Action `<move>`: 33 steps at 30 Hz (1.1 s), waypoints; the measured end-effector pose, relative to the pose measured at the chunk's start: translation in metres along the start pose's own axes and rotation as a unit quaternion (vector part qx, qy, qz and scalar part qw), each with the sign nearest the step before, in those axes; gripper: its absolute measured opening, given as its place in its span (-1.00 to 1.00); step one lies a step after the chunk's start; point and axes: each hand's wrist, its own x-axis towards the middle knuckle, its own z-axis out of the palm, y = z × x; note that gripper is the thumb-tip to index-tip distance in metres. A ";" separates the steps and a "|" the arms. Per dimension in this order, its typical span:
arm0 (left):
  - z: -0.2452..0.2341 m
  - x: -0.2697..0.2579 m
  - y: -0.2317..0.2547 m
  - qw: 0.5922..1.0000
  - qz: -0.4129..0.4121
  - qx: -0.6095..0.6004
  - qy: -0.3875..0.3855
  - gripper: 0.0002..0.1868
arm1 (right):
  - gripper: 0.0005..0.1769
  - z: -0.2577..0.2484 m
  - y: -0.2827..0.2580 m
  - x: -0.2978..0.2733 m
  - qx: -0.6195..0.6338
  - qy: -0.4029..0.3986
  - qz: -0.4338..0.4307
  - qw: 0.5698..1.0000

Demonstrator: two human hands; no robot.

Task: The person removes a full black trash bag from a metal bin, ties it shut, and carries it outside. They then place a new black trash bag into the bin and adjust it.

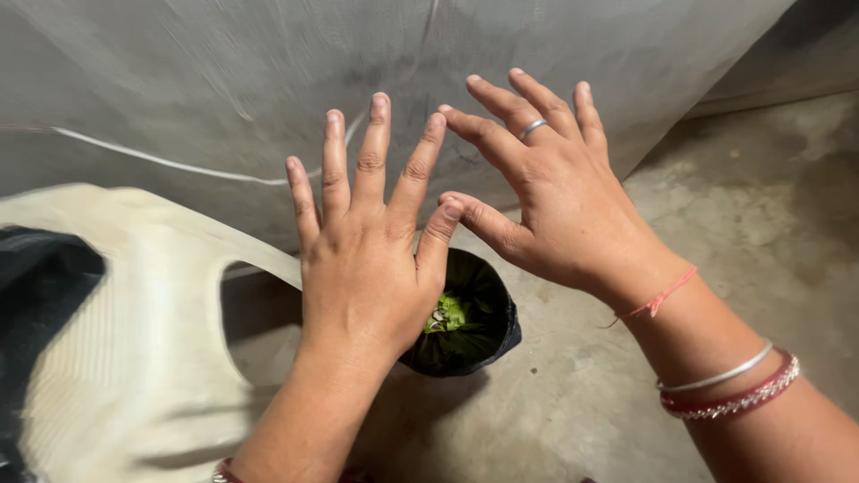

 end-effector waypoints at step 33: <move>0.217 -0.094 -0.136 0.730 -0.464 -0.387 -0.320 -0.09 | 0.05 0.180 0.123 -0.084 0.215 -0.399 0.339 0.824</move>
